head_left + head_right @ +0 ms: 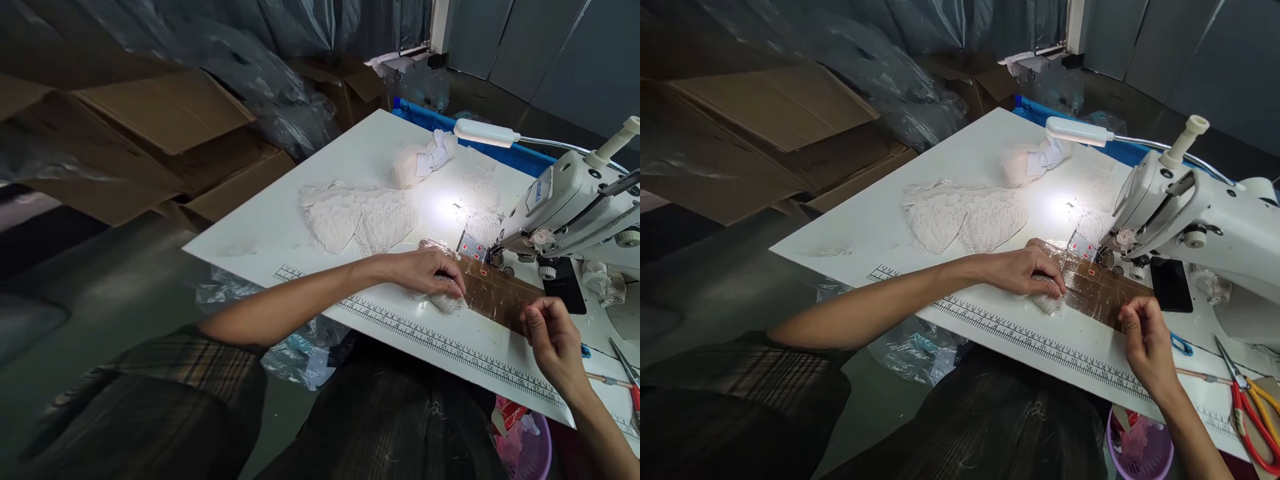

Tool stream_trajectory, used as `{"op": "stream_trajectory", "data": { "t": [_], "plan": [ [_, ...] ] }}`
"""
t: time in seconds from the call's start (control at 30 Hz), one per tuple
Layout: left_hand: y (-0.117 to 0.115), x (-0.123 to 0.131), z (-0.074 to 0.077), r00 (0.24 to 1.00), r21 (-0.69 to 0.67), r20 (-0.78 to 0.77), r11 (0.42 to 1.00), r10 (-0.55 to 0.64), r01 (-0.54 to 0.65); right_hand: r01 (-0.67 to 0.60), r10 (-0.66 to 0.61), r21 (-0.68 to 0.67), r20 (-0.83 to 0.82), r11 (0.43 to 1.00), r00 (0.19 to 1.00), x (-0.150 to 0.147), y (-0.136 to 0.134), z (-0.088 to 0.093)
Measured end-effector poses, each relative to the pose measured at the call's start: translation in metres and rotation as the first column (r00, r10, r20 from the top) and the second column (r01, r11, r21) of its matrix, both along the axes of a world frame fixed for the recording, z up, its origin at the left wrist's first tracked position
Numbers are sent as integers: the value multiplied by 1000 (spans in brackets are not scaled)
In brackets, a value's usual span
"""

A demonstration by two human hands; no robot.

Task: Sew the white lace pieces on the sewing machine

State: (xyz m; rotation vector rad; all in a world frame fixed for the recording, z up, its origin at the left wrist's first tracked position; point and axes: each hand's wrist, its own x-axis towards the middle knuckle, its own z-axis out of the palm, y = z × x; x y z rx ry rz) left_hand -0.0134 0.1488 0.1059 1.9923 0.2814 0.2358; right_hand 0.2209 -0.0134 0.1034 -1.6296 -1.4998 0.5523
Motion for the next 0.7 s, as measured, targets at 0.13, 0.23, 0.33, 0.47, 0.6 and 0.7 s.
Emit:
{"op": "stream_trajectory", "data": {
  "t": [0.13,0.23,0.33,0.47,0.6,0.7],
  "plan": [
    [-8,5,-3,998,-6,-34,998,58,-58,-82,72,-105,-90,991,993,-14,14,1],
    [-10,4,-5,994,1,-37,994,106,-106,-234,203,-197,-167,952,965,-31,33,4],
    [-8,2,-6,990,125,-6,982,141,-139,-354,335,-270,-115,896,935,-42,50,7],
    [-4,-3,-5,963,425,94,865,252,-267,-361,371,-248,-7,899,929,-45,65,10],
    [-3,-3,-3,945,458,142,827,294,-326,-327,346,-228,50,917,937,-44,70,10],
    [-5,-1,-3,945,374,109,868,308,-326,-309,334,-206,102,928,937,-46,68,9]
  ]
}}
